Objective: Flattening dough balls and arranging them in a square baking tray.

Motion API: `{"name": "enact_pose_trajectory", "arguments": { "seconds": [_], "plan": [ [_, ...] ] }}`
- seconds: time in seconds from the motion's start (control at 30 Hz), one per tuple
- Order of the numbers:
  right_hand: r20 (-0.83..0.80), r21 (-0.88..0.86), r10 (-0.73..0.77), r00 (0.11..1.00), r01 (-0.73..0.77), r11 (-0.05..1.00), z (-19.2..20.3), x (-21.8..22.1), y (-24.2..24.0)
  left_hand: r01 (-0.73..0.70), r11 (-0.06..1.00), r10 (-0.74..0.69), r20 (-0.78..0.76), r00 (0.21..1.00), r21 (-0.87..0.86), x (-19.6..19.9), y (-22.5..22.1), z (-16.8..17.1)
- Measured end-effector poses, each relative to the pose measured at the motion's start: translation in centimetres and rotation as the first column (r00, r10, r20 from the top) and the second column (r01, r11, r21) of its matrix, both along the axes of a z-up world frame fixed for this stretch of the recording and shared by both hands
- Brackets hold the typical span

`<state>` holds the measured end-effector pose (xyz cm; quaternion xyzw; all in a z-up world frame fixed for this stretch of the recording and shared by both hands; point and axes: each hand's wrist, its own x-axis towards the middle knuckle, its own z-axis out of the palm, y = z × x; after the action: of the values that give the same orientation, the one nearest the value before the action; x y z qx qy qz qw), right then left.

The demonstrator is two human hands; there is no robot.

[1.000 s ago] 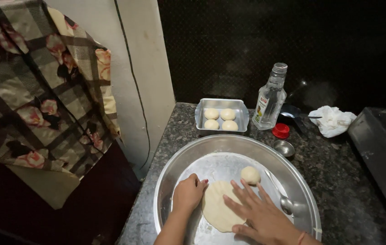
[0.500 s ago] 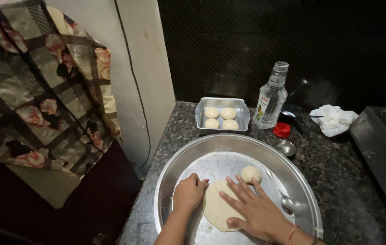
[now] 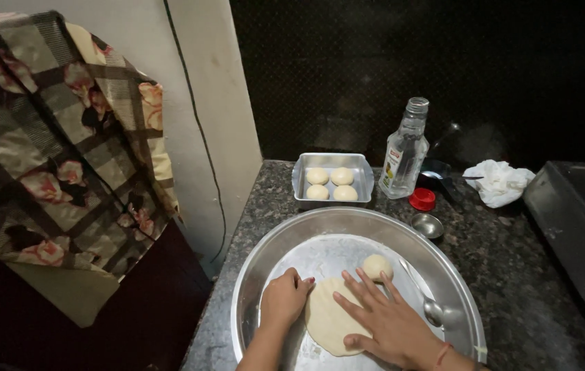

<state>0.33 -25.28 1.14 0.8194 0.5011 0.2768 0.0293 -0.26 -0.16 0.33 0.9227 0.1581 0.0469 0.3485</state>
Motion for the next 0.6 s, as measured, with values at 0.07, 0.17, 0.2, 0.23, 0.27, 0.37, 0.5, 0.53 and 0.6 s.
{"name": "enact_pose_trajectory", "arguments": {
  "seconds": [0.07, 0.17, 0.2, 0.23, 0.27, 0.37, 0.5, 0.53, 0.6],
  "plan": [
    [0.051, 0.004, -0.023, 0.998, 0.023, 1.000, 0.0, 0.0, 0.1, -0.001, 1.000, 0.001, -0.004, 1.000, 0.000, -0.1, -0.1, 0.0],
    [0.028, -0.002, -0.047, 0.999, 0.047, 0.999, -0.1, -0.1, -0.1, -0.006, 1.000, 0.006, -0.006, 1.000, -0.001, -0.2, -0.2, 0.1],
    [-0.048, -0.013, -0.048, 0.998, 0.048, 0.999, -0.1, -0.1, -0.2, -0.008, 1.000, 0.008, -0.005, 1.000, -0.004, -0.2, -0.1, 0.1],
    [-0.047, -0.012, -0.047, 0.998, 0.047, 0.999, 0.3, -0.2, -0.3, -0.009, 1.000, 0.009, -0.004, 1.000, -0.003, -0.1, 0.0, 0.0],
    [-0.058, -0.012, -0.030, 0.998, 0.029, 0.999, 0.6, -0.3, -0.5, 0.002, 1.000, -0.002, 0.007, 1.000, 0.008, 0.0, 0.1, -0.3],
    [-0.031, 0.011, -0.007, 0.999, 0.008, 1.000, 0.5, -0.7, -1.0, 0.018, 1.000, -0.018, 0.016, 1.000, 0.014, 0.0, 0.2, -0.6],
    [-0.040, 0.012, -0.028, 0.999, 0.029, 1.000, 0.2, -0.6, -1.1, 0.011, 1.000, -0.011, 0.010, 1.000, 0.007, 0.0, 0.1, -0.5],
    [-0.039, 0.013, -0.027, 0.999, 0.027, 1.000, 0.3, -0.6, -1.1, 0.010, 1.000, -0.010, 0.011, 1.000, 0.008, 0.1, 0.1, -0.6],
    [-0.018, -0.011, -0.072, 0.997, 0.072, 0.997, 0.4, -0.6, -1.3, 0.007, 1.000, -0.007, -0.003, 1.000, 0.010, 0.2, 0.0, -0.7]
  ]
}}
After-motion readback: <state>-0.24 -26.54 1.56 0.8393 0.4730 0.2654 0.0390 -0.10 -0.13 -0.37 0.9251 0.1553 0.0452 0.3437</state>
